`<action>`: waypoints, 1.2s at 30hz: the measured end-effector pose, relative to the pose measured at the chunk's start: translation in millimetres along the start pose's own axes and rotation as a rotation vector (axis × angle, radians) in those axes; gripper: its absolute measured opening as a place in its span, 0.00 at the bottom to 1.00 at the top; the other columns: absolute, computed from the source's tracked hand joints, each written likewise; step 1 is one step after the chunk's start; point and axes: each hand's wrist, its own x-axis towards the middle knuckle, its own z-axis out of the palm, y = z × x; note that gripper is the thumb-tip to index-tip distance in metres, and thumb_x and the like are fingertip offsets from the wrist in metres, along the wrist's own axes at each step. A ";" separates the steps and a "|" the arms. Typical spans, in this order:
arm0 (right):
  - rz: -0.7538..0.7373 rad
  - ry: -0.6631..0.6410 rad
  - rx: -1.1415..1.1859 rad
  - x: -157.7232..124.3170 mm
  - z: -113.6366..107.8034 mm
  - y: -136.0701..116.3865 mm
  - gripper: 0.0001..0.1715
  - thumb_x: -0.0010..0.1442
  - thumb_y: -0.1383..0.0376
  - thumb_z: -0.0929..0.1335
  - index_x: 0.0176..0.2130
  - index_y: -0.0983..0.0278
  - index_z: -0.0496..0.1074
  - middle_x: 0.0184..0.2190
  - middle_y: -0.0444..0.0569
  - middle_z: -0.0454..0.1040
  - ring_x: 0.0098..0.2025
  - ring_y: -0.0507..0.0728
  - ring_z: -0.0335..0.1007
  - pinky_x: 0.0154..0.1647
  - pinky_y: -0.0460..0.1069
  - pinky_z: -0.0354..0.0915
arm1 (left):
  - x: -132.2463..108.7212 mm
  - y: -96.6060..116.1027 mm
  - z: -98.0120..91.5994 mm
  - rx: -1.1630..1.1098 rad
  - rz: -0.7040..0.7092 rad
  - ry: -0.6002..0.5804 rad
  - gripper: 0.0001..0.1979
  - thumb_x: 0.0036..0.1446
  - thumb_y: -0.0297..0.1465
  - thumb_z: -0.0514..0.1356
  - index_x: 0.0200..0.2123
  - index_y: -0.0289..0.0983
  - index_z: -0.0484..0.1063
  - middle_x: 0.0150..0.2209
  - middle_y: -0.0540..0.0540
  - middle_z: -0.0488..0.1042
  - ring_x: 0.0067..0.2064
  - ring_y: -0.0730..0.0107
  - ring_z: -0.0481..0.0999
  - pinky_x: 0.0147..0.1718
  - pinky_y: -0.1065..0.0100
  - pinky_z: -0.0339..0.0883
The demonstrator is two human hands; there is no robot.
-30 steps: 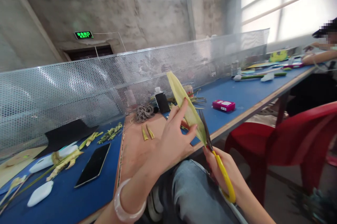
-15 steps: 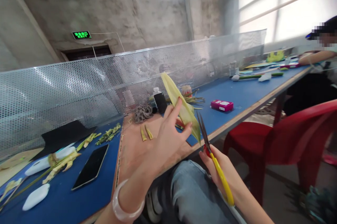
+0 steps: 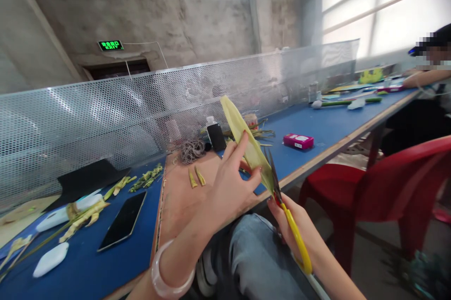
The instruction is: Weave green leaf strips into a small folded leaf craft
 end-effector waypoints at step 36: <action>-0.136 0.174 0.324 36.1 10.3 -29.5 0.24 0.46 0.52 0.72 0.37 0.63 0.65 0.27 0.44 0.69 0.25 0.53 0.67 0.24 0.47 0.65 | -7.6 -13.4 -27.9 -0.207 -0.289 -0.334 0.33 0.53 0.30 0.59 0.62 0.44 0.54 0.25 0.53 0.69 0.27 0.76 0.67 0.26 0.73 0.63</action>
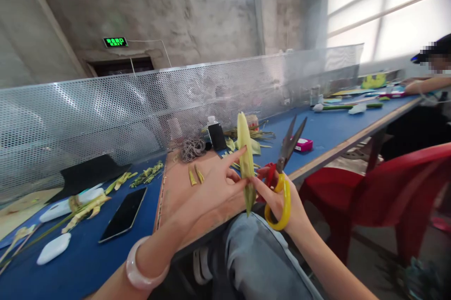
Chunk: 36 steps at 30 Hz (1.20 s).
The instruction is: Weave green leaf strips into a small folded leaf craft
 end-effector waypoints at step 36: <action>0.308 -0.231 -0.081 21.4 -60.1 14.6 0.24 0.54 0.45 0.62 0.29 0.63 0.66 0.18 0.42 0.61 0.17 0.49 0.53 0.13 0.42 0.52 | 125.7 21.6 31.5 -0.240 0.331 0.553 0.37 0.51 0.25 0.61 0.61 0.50 0.51 0.55 0.46 0.64 0.36 0.75 0.73 0.35 0.69 0.74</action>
